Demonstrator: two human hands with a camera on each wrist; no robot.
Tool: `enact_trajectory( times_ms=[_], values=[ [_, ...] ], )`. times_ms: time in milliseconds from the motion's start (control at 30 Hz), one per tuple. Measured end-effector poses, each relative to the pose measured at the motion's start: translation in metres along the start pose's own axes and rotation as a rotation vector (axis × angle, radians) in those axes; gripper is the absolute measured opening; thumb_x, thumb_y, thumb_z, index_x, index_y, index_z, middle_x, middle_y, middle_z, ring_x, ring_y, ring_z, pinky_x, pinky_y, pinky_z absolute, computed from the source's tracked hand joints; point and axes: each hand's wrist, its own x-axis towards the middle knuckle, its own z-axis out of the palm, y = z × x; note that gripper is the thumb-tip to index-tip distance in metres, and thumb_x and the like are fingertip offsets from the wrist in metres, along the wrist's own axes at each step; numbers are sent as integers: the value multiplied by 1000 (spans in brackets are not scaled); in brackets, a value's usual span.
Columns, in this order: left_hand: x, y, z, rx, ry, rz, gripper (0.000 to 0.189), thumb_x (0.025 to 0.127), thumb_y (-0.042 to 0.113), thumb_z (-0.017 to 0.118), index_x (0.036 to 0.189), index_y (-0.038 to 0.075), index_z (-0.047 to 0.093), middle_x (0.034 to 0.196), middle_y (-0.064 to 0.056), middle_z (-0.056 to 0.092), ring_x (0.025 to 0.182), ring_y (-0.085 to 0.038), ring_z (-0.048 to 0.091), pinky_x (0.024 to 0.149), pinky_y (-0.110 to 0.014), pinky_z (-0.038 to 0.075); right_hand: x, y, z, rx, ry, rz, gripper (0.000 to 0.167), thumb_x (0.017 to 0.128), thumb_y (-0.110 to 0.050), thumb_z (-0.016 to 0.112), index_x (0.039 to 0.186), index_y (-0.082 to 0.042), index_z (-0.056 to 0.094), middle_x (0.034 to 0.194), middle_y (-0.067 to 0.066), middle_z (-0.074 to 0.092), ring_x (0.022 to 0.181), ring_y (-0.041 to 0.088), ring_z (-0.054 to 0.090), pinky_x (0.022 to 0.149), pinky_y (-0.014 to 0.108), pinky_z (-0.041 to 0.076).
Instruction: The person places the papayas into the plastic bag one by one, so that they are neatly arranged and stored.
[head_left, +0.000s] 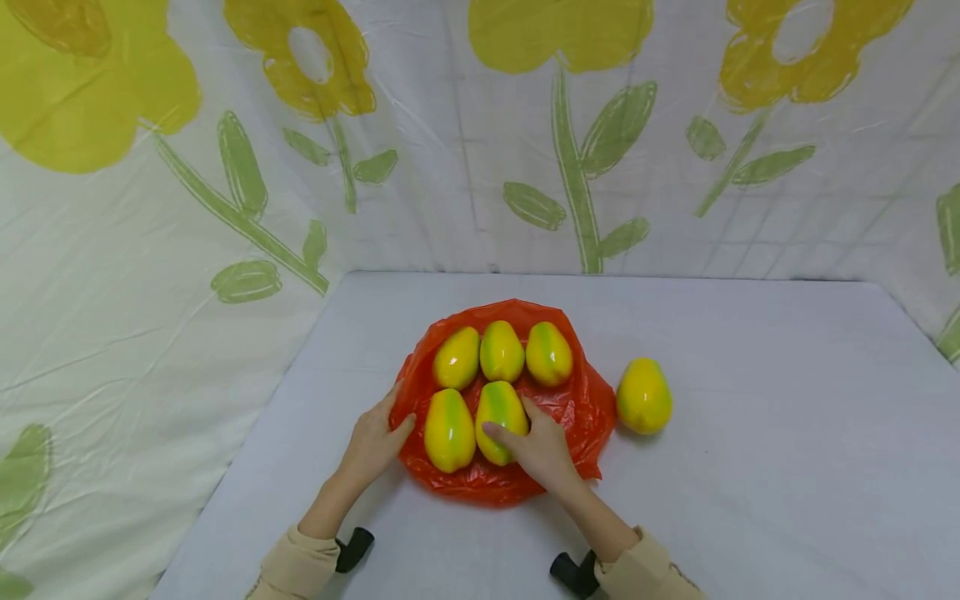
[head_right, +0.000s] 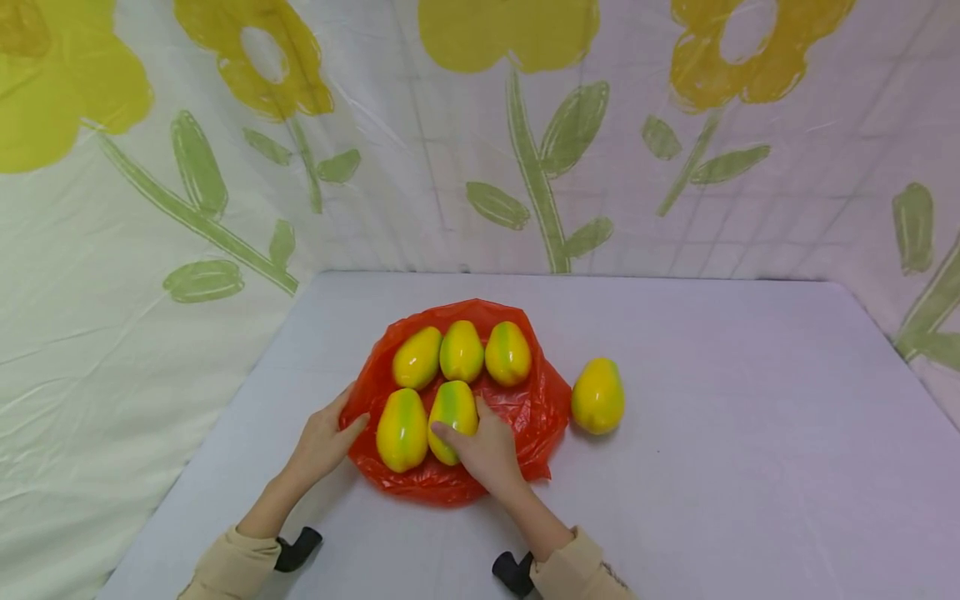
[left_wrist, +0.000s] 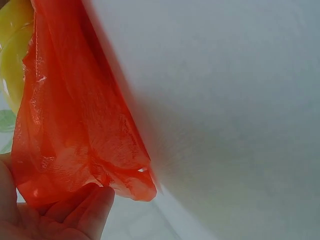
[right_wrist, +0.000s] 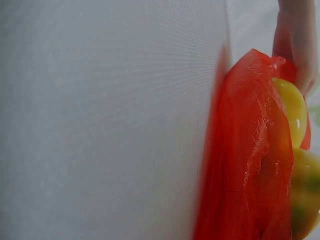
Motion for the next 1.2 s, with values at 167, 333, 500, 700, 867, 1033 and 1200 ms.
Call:
enact_trajectory(
  times_ms=[167,333,500,700,867,1033,1200],
  values=[
    [1,0,0,-3,-3,-4,60,94,12,56,148,-4,34,135,-25,52,105,-35,59,87,-46,54,1,-1,1,2,5,-4,82,88,-41,69,146,7,35,133,21,54,114,33,55,94,48,51],
    [1,-1,0,-5,-2,3,60,94,11,55,148,-4,34,136,-25,52,105,-34,59,88,-46,54,2,-4,3,6,3,38,83,88,-41,68,148,5,33,134,21,52,115,34,54,93,48,51],
    [0,-1,0,-1,2,9,59,94,11,55,147,-5,35,136,-26,52,106,-35,58,88,-46,54,4,-5,3,2,7,58,84,87,-40,69,147,5,33,133,21,52,114,33,54,91,47,52],
    [-1,1,0,-2,6,10,58,94,11,56,147,-4,36,137,-26,51,108,-36,58,88,-47,53,7,-3,3,7,2,70,84,87,-40,70,147,5,33,132,20,53,111,32,54,90,47,53],
    [-1,0,0,-2,10,19,58,94,10,56,146,-5,36,136,-26,52,108,-37,59,88,-48,53,8,-2,3,2,-5,60,83,87,-40,71,146,6,34,133,21,52,112,33,54,92,48,51],
    [-1,1,-1,6,7,12,58,94,10,55,147,-5,35,137,-26,51,108,-36,58,90,-48,53,8,-2,4,5,-24,44,81,86,-39,72,146,3,36,131,19,53,110,32,54,91,47,52],
    [-1,1,0,5,3,20,58,95,11,55,147,-5,35,137,-26,51,108,-36,58,90,-48,52,7,-4,1,0,-50,70,86,85,-41,71,148,2,32,138,20,48,117,35,51,95,51,49]
  ],
)
